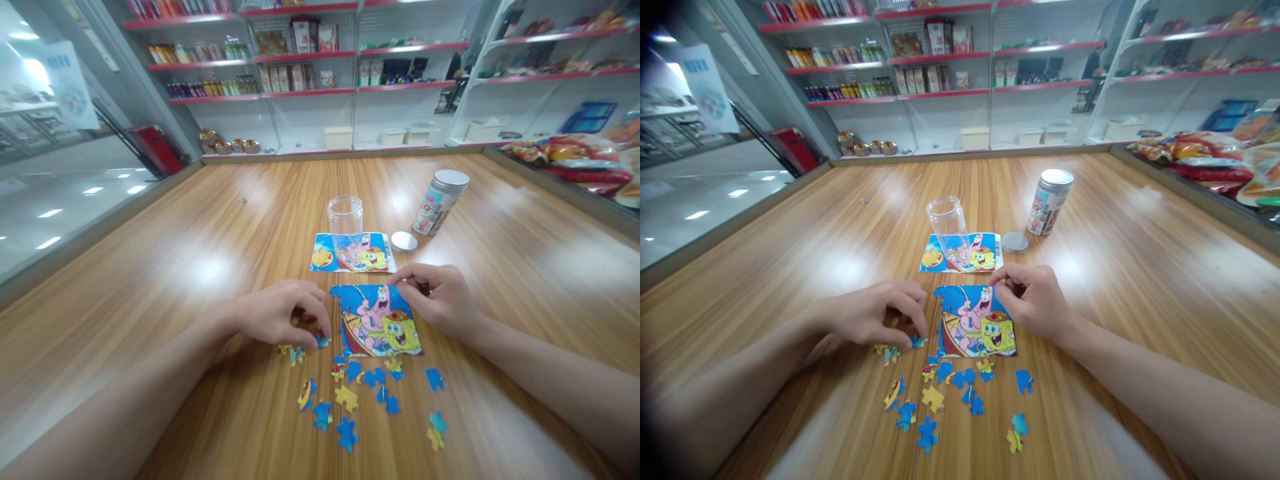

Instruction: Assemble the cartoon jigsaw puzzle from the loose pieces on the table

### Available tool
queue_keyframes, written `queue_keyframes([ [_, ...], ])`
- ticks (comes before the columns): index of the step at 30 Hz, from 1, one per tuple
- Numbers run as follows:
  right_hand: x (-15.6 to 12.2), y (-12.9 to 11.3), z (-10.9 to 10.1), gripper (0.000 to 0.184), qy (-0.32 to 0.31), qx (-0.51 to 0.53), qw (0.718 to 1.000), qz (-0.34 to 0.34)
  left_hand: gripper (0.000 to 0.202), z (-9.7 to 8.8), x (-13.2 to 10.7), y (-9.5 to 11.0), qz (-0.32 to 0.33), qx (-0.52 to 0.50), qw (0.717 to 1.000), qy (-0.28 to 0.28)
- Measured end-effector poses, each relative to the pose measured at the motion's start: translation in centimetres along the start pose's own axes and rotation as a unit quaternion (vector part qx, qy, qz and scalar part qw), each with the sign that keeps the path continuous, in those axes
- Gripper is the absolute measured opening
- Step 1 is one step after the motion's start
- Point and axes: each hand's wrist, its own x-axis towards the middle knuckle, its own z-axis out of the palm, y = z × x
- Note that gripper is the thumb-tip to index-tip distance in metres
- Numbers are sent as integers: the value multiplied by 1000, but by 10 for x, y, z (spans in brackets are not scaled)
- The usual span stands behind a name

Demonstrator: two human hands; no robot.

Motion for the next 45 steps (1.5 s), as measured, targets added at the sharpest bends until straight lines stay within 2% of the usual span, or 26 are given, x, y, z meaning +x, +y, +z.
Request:
queue_keyframes([
  [3,1,0,0,14,-3,-4,1000,-9,14,3,0,-2,1,17,1000,17],
  [7,2,0,0,15,-12,-9,1000,-22,24,5,-3,-11,-1,-15,999,49],
  [11,2,1,0,15,-8,-3,999,-36,15,6,-5,-17,-78,-113,984,110],
  [13,2,1,1,15,-8,2,999,-39,28,6,-4,-17,-97,-102,985,102],
  [15,1,2,1,15,-11,5,999,-39,37,7,-3,-16,-86,-29,992,86],
  [18,1,2,1,15,-17,7,999,-37,36,7,-1,-15,-75,40,993,87],
  [21,1,2,1,15,-20,9,999,-32,27,6,-2,-17,-78,22,993,92],
  [24,2,2,1,15,-22,6,999,-30,15,5,-5,-20,-44,4,995,90],
  [28,2,3,1,16,-21,7,999,-31,23,7,-8,-23,-65,-65,989,117],
  [30,2,4,1,16,-21,9,999,-33,21,8,-7,-24,-75,-53,987,129],
  [33,2,4,1,15,-21,8,999,-32,10,8,-5,-23,-52,3,991,126],
  [42,2,4,1,16,-25,7,999,-24,15,8,-6,-22,-18,0,991,136],
  [45,3,4,1,16,-25,5,999,-23,15,6,-6,-16,-6,-4,994,107],
])
